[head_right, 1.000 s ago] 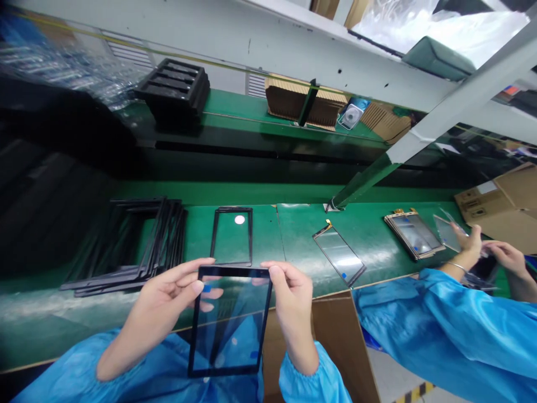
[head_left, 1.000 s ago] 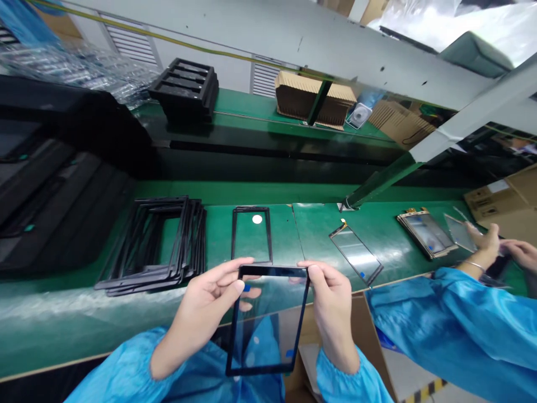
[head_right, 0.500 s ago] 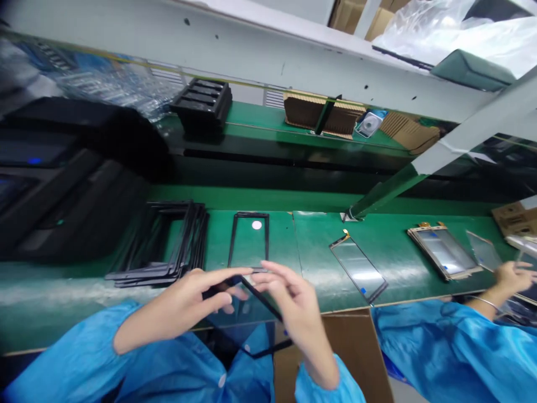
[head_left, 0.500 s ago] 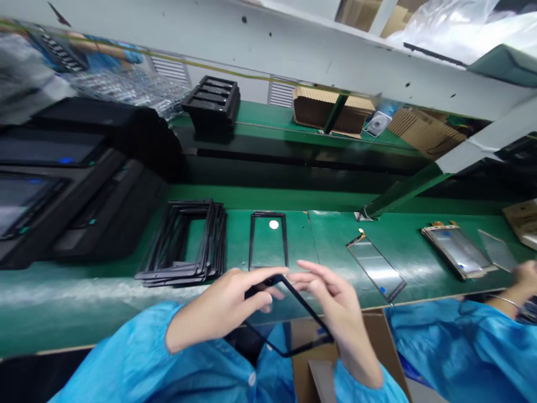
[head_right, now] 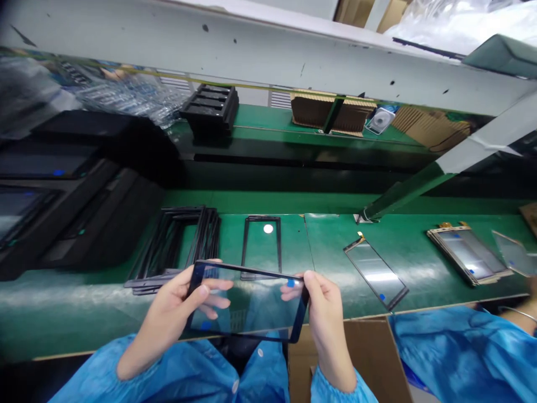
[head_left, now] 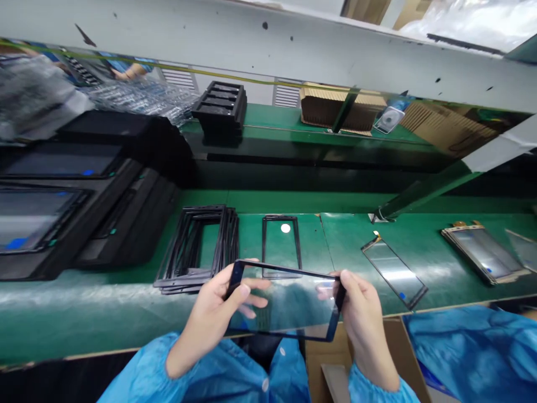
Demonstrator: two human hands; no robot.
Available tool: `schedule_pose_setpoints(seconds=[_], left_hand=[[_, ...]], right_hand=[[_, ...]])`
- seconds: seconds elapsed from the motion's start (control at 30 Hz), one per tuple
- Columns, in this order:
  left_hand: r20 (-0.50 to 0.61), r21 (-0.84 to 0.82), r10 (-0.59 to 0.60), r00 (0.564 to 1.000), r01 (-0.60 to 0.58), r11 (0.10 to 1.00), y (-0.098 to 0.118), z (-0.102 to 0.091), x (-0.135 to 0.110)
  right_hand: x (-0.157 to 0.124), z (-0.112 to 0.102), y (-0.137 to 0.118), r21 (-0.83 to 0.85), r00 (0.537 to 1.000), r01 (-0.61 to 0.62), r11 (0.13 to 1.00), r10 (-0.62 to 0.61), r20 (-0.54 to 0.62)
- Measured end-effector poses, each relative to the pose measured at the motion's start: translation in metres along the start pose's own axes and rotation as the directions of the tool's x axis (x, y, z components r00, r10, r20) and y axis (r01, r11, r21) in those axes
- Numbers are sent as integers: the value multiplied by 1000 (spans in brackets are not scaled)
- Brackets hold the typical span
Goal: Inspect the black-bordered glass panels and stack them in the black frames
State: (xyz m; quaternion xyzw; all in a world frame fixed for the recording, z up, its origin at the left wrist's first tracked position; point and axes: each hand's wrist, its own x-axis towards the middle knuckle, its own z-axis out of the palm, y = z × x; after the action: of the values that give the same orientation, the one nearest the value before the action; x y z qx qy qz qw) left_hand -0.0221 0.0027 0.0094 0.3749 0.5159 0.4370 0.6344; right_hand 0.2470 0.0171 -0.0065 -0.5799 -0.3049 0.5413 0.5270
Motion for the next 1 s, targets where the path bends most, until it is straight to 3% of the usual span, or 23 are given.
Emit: schedule_pose_setpoints(seconds=[0.13, 0.4, 0.53, 0.67, 0.73, 0.77, 0.83, 0.9, 0.97, 1.0], left_hand=[[-65, -51, -20, 998, 17, 999, 3, 2, -2], [-83, -48, -38, 996, 34, 998, 7, 4, -4], [-104, -50, -31, 994, 26, 998, 2, 6, -4], [-90, -21, -42, 995, 41, 999, -9, 3, -3], [-86, 28, 23, 996, -21, 999, -12, 1, 0], [-109, 93, 112, 988, -102, 990, -12, 0, 1], [-107, 335, 375, 921, -322, 886, -6, 0, 6], [67, 588, 569, 819, -493, 641, 6, 2, 12], [315, 673, 551, 772, -592, 444, 19, 3, 20], [404, 667, 502, 765, -622, 411, 24, 5, 24]], right_hand=[[-5, 3, -1, -50, 998, 61, 997, -63, -31], [-13, 7, -8, -116, 990, 140, 983, -141, -2], [-15, 6, -4, -126, 982, 175, 976, -182, -46], [-15, 1, -2, -126, 979, 201, 971, -201, 18], [-18, -2, -3, -133, 981, 196, 971, -193, 34], [-20, -3, -4, -139, 982, 191, 972, -188, 33], [-25, -3, -5, -158, 982, 189, 969, -188, 21], [-31, -3, -7, -188, 980, 196, 962, -196, 18], [-35, -2, -7, -227, 979, 203, 953, -203, 22], [-37, -1, -7, -242, 978, 207, 948, -207, 26]])
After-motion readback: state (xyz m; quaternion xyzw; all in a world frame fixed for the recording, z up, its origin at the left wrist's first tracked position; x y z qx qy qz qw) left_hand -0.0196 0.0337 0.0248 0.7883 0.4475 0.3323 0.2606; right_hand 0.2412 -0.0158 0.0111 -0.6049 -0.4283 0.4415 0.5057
